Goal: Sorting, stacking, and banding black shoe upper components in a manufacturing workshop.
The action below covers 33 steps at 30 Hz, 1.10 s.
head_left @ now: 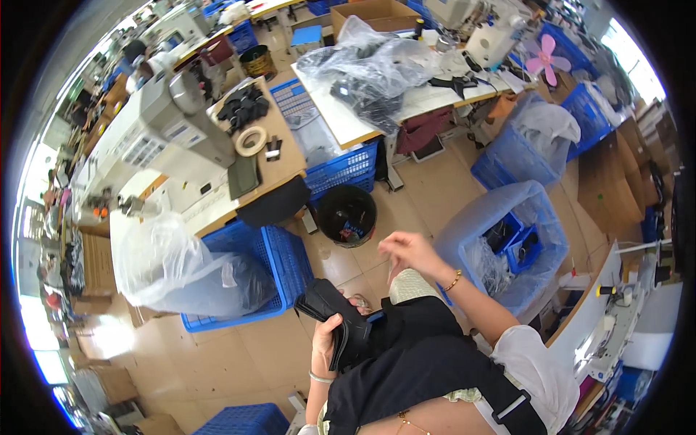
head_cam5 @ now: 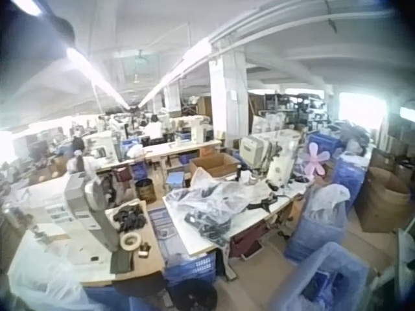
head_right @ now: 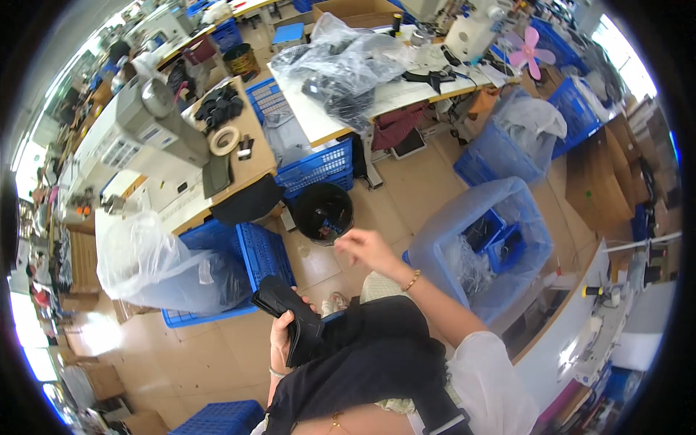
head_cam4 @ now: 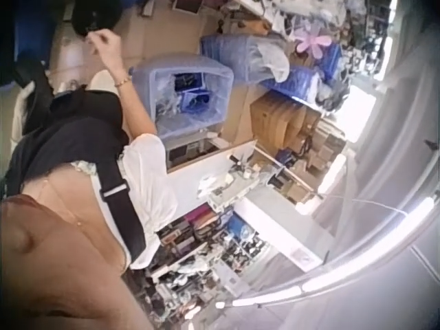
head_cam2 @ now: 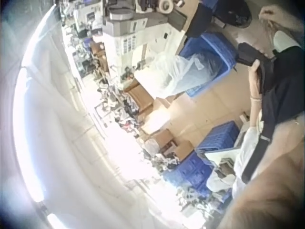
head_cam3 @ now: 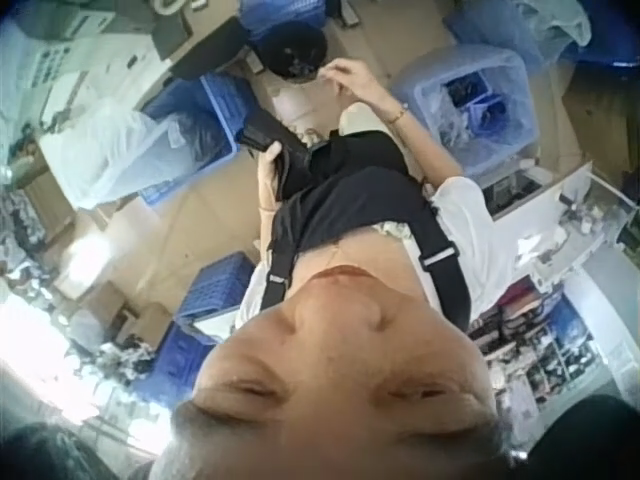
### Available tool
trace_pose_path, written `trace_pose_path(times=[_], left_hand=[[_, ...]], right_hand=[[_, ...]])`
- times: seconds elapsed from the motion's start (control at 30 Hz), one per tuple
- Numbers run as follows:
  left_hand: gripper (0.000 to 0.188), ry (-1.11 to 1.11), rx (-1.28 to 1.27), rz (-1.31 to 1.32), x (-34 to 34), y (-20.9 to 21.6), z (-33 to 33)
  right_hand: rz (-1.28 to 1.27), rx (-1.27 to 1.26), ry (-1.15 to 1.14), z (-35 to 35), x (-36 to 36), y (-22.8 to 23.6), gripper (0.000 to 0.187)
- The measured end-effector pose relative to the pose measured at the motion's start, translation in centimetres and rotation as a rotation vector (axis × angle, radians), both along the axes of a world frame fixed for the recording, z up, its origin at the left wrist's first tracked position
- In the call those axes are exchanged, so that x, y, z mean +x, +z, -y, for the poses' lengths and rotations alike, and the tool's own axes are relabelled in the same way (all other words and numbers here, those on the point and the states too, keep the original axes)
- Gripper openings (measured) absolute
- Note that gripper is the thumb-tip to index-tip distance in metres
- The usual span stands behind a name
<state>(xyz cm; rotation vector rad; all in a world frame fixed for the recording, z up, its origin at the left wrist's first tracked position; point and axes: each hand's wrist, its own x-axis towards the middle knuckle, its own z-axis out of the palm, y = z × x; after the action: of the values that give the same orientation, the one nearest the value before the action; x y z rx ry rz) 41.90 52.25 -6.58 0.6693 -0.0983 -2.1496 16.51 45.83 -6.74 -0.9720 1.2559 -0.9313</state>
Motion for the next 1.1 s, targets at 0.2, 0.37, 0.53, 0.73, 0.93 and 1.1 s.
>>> trace_pose_path(times=[0.2, 0.37, 0.53, 0.73, 0.93, 1.1], left_hand=[[0.063, -0.135, -0.005, 0.130, -7.5, -1.2, 7.7], [0.057, -0.107, 0.056, 0.055, -16.0, -0.5, 15.1], [0.052, -0.097, -0.047, 0.039, -24.5, 2.8, 22.3], [0.054, -0.104, -0.084, 0.168, -29.0, 3.5, 28.7], [0.055, -0.249, -0.260, 0.414, -30.2, 3.7, 33.1], [0.038, -0.236, -0.354, 0.448, -31.4, 5.0, 35.8]], right_hand=[[-0.741, -0.357, -0.368, 8.6, -16.0, -6.3, 0.018], [-0.612, -0.302, -0.451, 21.2, -28.0, -12.2, 0.019], [-0.195, -0.154, -0.435, 32.9, -34.7, -13.0, 0.029], [-0.378, -0.137, -0.112, 36.0, -34.2, -9.8, 0.050], [0.037, -0.451, 0.306, 29.1, -24.8, 6.8, 0.055], [-0.004, -0.451, 0.179, 29.7, -23.8, 5.8, 0.050]])
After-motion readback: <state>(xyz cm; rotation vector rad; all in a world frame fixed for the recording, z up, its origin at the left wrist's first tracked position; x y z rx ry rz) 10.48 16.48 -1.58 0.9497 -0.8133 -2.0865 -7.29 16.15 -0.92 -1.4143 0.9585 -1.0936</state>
